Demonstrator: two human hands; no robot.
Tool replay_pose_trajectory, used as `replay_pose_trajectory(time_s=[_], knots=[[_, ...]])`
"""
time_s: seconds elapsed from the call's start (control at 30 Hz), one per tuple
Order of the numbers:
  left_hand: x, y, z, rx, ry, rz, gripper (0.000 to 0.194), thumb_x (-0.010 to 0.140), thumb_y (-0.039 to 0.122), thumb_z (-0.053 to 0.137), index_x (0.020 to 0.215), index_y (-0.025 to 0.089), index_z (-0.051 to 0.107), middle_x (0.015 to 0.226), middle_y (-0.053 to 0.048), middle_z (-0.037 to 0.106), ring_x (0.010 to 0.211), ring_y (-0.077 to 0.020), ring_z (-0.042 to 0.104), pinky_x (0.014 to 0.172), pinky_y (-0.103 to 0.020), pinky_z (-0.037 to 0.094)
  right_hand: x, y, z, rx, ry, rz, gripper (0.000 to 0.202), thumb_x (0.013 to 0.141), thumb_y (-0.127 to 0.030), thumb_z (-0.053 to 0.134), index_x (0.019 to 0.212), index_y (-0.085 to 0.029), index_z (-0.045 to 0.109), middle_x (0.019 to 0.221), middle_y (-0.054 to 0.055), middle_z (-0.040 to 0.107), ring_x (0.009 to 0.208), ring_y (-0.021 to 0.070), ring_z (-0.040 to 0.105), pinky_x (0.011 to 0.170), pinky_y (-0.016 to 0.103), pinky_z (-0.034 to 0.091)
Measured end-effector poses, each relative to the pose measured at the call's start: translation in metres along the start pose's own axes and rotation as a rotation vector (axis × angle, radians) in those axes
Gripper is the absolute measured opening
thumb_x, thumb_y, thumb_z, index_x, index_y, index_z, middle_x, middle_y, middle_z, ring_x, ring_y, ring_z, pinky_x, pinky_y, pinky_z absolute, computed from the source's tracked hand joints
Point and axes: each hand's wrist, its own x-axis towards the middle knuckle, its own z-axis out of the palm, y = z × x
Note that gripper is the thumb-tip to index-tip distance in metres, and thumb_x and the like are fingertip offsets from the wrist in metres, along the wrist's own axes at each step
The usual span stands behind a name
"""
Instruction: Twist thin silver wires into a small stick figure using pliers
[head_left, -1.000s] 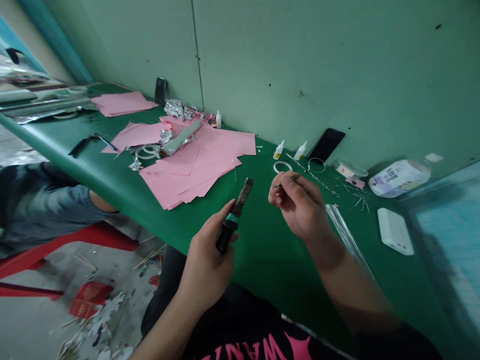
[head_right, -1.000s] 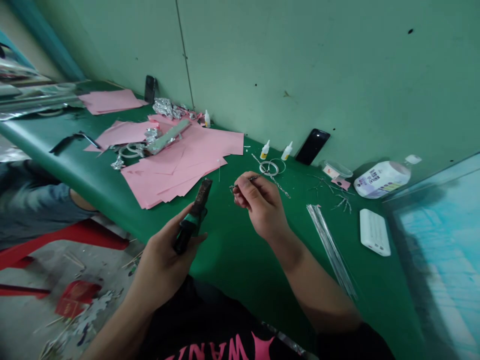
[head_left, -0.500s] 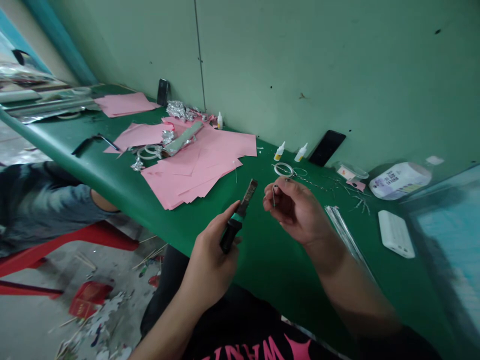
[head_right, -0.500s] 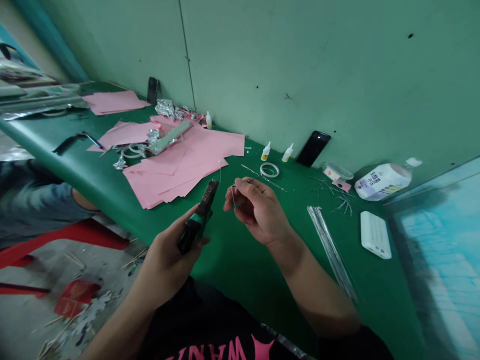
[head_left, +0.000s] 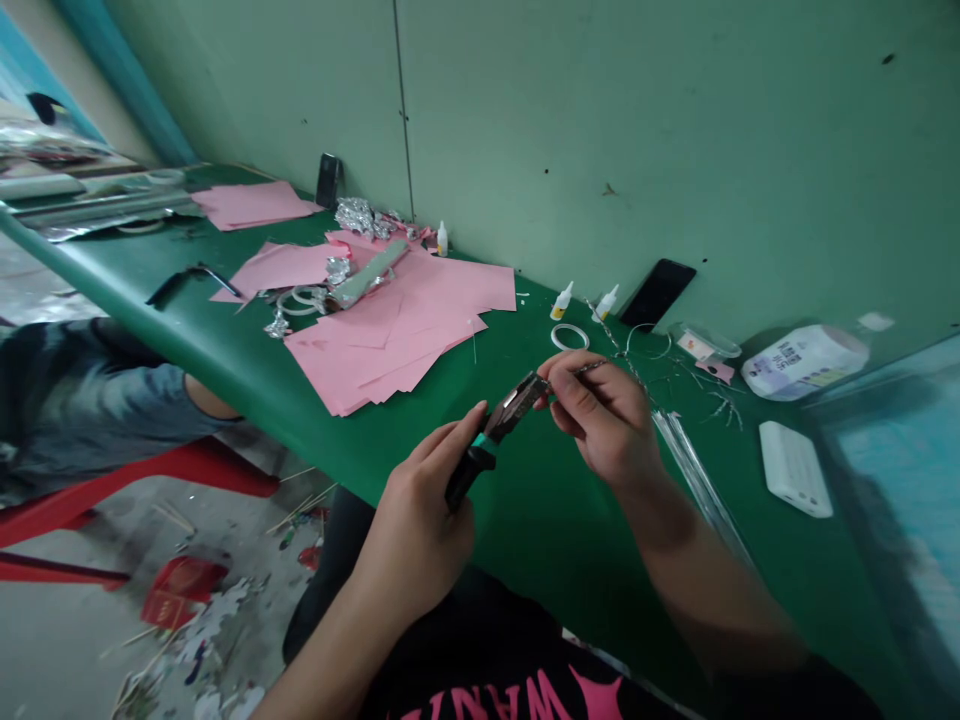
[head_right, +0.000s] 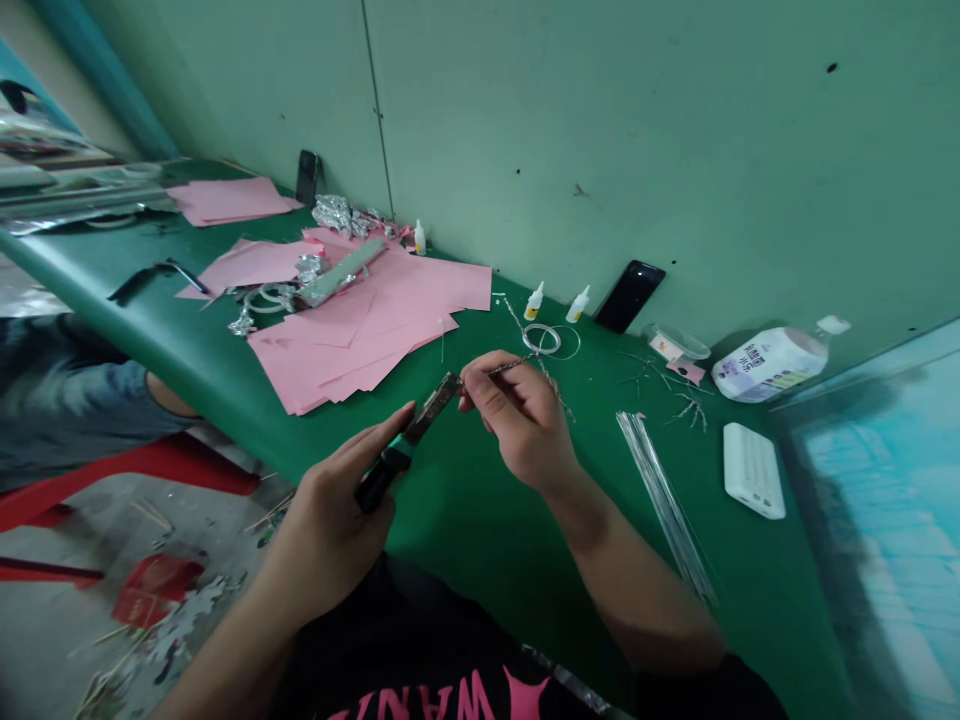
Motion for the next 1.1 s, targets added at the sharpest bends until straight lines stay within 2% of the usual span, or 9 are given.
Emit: replay_pose_trajectory(time_s=[0.13,0.33,0.57,0.8,0.93,1.1], knots=[[0.000,-0.001,-0.002,0.077,0.010,0.015,0.092,0.064,-0.010,0.043,0.148,0.027,0.044,0.135,-0.005,0.059,0.117,-0.0203,0.062,0.095,-0.032,0.053,-0.001,0.000,0.000,-0.067,-0.014,-0.069,0.016,0.094,-0.031,0.061,0.083,-0.021,0.067,0.082,0.000,0.064,0.049,0.0049,0.042,0.042,0.025,0.024],[0.000,-0.006,-0.006,0.129,0.010,0.043,0.091,0.064,-0.008,0.044,0.148,0.027,0.044,0.137,-0.006,0.057,0.122,-0.0236,0.059,0.099,-0.037,0.051,0.000,-0.003,0.000,-0.154,-0.047,-0.114,0.020,0.097,-0.030,0.057,0.081,-0.020,0.063,0.078,-0.001,0.060,0.049,0.0053,0.039,0.045,0.027,0.025],[0.003,-0.009,-0.012,0.061,-0.078,0.013,0.092,0.062,-0.008,0.042,0.145,0.033,0.046,0.127,-0.003,0.061,0.111,-0.0210,0.062,0.088,-0.034,0.053,0.005,-0.001,-0.006,-0.166,-0.157,-0.146,0.019,0.097,-0.027,0.057,0.080,-0.019,0.060,0.083,-0.001,0.058,0.052,0.0052,0.035,0.046,0.027,0.024],[0.002,-0.008,-0.014,0.086,-0.113,-0.053,0.087,0.066,-0.005,0.043,0.143,0.036,0.046,0.126,-0.003,0.060,0.106,-0.0231,0.063,0.086,-0.037,0.051,0.007,0.001,-0.007,-0.204,-0.200,-0.173,0.017,0.098,-0.027,0.055,0.083,-0.020,0.059,0.085,0.000,0.059,0.061,0.0081,0.043,0.052,0.027,0.031],[0.002,-0.008,-0.013,0.125,-0.100,-0.076,0.085,0.067,-0.004,0.044,0.143,0.035,0.046,0.129,-0.004,0.059,0.105,-0.0255,0.064,0.084,-0.039,0.052,0.006,0.002,-0.007,-0.239,-0.210,-0.141,0.015,0.098,-0.029,0.055,0.086,-0.021,0.060,0.082,0.000,0.056,0.061,0.0087,0.043,0.053,0.027,0.033],[0.002,-0.010,-0.011,0.067,-0.025,-0.047,0.083,0.066,-0.005,0.045,0.140,0.032,0.048,0.130,-0.003,0.060,0.114,-0.0245,0.061,0.086,-0.036,0.051,0.006,0.001,-0.011,-0.181,-0.222,-0.102,0.011,0.095,-0.030,0.060,0.090,-0.022,0.064,0.078,0.000,0.054,0.065,0.0106,0.046,0.055,0.027,0.035]])
